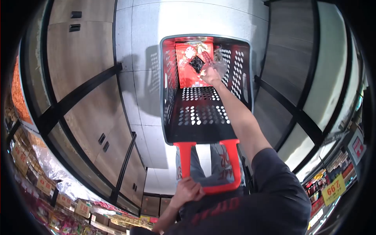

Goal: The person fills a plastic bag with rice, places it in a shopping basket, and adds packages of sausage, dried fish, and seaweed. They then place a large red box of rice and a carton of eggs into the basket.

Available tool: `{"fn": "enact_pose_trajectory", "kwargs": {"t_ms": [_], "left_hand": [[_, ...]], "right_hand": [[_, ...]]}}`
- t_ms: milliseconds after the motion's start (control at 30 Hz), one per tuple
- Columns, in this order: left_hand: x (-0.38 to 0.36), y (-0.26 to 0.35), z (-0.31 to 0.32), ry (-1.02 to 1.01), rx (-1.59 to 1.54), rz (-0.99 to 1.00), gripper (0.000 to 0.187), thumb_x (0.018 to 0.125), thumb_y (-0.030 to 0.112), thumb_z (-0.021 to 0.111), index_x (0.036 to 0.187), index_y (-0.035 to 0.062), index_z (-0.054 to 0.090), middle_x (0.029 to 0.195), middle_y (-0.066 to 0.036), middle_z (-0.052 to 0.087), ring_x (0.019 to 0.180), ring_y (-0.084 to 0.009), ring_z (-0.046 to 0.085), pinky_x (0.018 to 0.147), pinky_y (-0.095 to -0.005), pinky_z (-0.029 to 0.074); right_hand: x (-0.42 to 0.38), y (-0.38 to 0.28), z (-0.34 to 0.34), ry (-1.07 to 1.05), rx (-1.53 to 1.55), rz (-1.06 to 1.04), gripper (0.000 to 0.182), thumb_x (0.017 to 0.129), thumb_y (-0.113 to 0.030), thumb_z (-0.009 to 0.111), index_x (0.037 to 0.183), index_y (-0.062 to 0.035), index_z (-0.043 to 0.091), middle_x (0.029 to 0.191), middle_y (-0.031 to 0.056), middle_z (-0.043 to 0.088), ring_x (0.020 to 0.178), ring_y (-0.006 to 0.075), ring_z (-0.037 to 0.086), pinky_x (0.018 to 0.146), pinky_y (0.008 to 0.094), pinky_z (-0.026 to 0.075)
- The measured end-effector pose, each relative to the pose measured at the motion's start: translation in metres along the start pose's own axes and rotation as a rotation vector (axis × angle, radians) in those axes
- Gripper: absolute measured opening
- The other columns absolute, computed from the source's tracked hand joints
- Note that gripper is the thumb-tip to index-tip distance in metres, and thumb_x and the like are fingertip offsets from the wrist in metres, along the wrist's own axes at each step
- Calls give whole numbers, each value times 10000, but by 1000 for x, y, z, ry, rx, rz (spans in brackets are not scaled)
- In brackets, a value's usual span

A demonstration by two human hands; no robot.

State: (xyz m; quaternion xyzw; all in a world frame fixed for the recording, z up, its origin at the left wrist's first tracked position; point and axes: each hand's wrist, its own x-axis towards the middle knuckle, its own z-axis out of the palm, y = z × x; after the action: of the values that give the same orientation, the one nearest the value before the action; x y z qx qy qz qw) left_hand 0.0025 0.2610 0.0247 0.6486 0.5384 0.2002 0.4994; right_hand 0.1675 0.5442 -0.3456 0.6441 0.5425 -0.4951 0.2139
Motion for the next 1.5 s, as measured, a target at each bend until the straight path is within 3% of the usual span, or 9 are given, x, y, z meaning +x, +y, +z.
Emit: {"fn": "enact_pose_trajectory", "kwargs": {"t_ms": [167, 333, 367, 733, 867, 1067, 1133, 1333, 1500], "left_hand": [[-18, -13, 12, 54, -37, -23, 68, 704, 96, 657, 715, 56, 603, 556, -17, 447, 517, -176, 523, 602, -340, 508], [-54, -43, 26, 18, 43, 221, 119, 728, 145, 718, 784, 52, 668, 659, -38, 572, 660, -213, 618, 786, -449, 500], [-67, -53, 26, -18, 73, 399, 167, 738, 185, 783, 820, 55, 716, 733, -65, 668, 762, -255, 681, 962, -558, 487], [-30, -39, 16, -51, -49, 130, 102, 730, 120, 712, 803, 51, 693, 658, -39, 572, 654, -223, 609, 846, -469, 508], [-26, -42, 16, -58, -62, 122, 84, 727, 96, 686, 797, 50, 684, 630, -29, 537, 614, -212, 582, 804, -436, 516], [-18, -50, 13, -70, -71, 117, 70, 723, 61, 647, 788, 48, 671, 589, -15, 485, 555, -194, 543, 740, -387, 527], [-20, -42, 14, -68, -69, 109, 71, 722, 49, 634, 785, 47, 666, 575, -10, 467, 535, -189, 530, 719, -371, 531], [-12, -23, 2, -79, -36, 53, 88, 717, 14, 595, 776, 45, 653, 534, 4, 415, 475, -172, 491, 655, -322, 543], [1, -1, -7, 72, -72, -98, 99, 663, 94, 651, 610, 87, 569, 482, -38, 456, 447, -223, 512, 551, -348, 484]], "right_hand": [[93, -2, 44, 50, -60, 71, 1093, 690, -373, 848, 1496, -47, 186, 1529, 209, 295, 1438, 374, 270, 1175, 429, 290], [142, -1, 80, 250, -36, 96, 1212, 671, -376, 873, 1535, -38, 94, 1511, 207, 288, 1397, 374, 337, 1157, 432, 325], [144, -2, 85, 296, -134, 73, 1180, 662, -353, 878, 1520, -28, 135, 1477, 207, 328, 1368, 376, 368, 1141, 429, 344], [137, 28, 105, 258, -182, -153, 836, 545, -489, 874, 1162, 12, 613, 1259, 200, 492, 1238, 369, 450, 1090, 450, 370], [148, 28, 88, 747, 187, -226, 747, 542, -476, 874, 1072, 17, 692, 1284, 197, 488, 1255, 337, 432, 1092, 430, 355], [185, 43, 80, 312, -177, -145, 624, 590, -485, 878, 1035, -74, 729, 1057, 113, 716, 1081, 259, 625, 966, 373, 472], [178, 42, 89, 78, 145, -128, 532, 568, -340, 926, 994, -84, 737, 877, 77, 743, 804, 210, 702, 781, 348, 540], [103, 25, 122, -51, 868, -398, 598, 629, -7, 897, 1153, 54, 615, 1057, 83, 695, 889, 156, 662, 850, 316, 562], [-58, -34, 9, 16, 1086, -217, 358, 758, -69, 821, 1063, 32, 662, 959, 72, 711, 838, 147, 680, 791, 286, 565]]}}
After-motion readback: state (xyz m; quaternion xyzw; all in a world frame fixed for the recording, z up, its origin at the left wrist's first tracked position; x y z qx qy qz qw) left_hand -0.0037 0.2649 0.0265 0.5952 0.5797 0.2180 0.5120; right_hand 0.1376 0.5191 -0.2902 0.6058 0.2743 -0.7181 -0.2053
